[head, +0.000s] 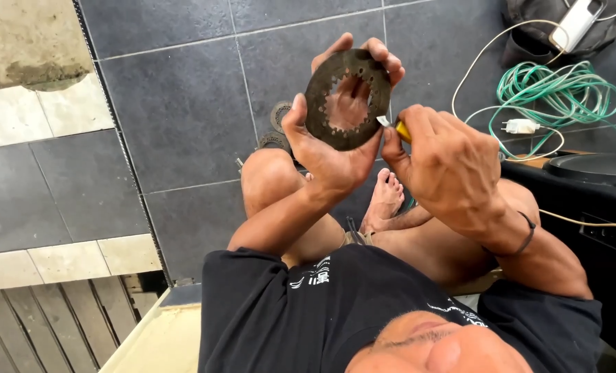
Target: Cleaning a motorcycle clutch plate by scraping debris from the grooves using a small tool.
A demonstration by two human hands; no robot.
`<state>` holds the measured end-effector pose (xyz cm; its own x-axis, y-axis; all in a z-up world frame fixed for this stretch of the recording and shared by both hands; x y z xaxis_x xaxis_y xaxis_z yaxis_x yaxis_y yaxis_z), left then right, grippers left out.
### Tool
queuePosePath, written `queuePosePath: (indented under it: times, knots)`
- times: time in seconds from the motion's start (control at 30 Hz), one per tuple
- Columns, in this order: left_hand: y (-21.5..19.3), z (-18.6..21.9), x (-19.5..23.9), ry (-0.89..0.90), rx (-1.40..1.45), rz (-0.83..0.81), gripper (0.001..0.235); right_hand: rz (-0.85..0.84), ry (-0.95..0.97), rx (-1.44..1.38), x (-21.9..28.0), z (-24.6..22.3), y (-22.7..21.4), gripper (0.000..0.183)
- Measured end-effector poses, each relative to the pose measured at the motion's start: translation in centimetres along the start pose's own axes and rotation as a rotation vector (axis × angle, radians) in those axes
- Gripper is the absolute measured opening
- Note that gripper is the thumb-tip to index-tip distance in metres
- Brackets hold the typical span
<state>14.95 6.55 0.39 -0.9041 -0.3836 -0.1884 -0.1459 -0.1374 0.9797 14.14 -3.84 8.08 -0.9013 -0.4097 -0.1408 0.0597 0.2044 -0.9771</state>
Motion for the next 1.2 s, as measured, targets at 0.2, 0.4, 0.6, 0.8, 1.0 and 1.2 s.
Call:
queuePosePath:
  times: [0.2,0.4,0.6,0.8,1.0,1.2]
  knots:
    - [-0.2,0.0,-0.2,0.042,-0.001,-0.012,0.058,0.061,0.000,0.115,-0.3,0.6,0.7,0.020]
    - [-0.2,0.0,-0.3,0.030,0.017,0.022,0.061,0.085,-0.017,0.146,-0.3,0.8,0.7,0.022]
    - [-0.2,-0.1,-0.1,-0.011,0.080,0.031,0.061,0.081,-0.007,0.193,-0.1,1.2,1.1,0.023]
    - [-0.1,0.5,-0.3,-0.082,0.052,0.071,0.063,0.025,0.033,-0.012,-1.5,2.9,-0.4,0.016]
    - [-0.7,4.5,-2.4,-0.067,-0.243,0.677,0.086,-0.039,0.146,-0.583,-1.9,12.4,-0.2,0.012]
    - [-0.6,5.5,-2.9,-0.063,-0.137,-0.007,0.051,0.081,0.300,-0.565,1.4,17.8,1.9,0.030]
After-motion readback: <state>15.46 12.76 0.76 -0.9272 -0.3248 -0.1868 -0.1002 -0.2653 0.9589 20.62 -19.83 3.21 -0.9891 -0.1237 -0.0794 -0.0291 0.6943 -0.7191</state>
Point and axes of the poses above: each hand's wrist, its own x-axis away from the middle knuckle, its own y-axis out of the palm, z = x × y, the point moved 7 cm from there along -x, towards the middle knuckle, and after that the axes turned 13 degrees about y, right-handed, at the moved point
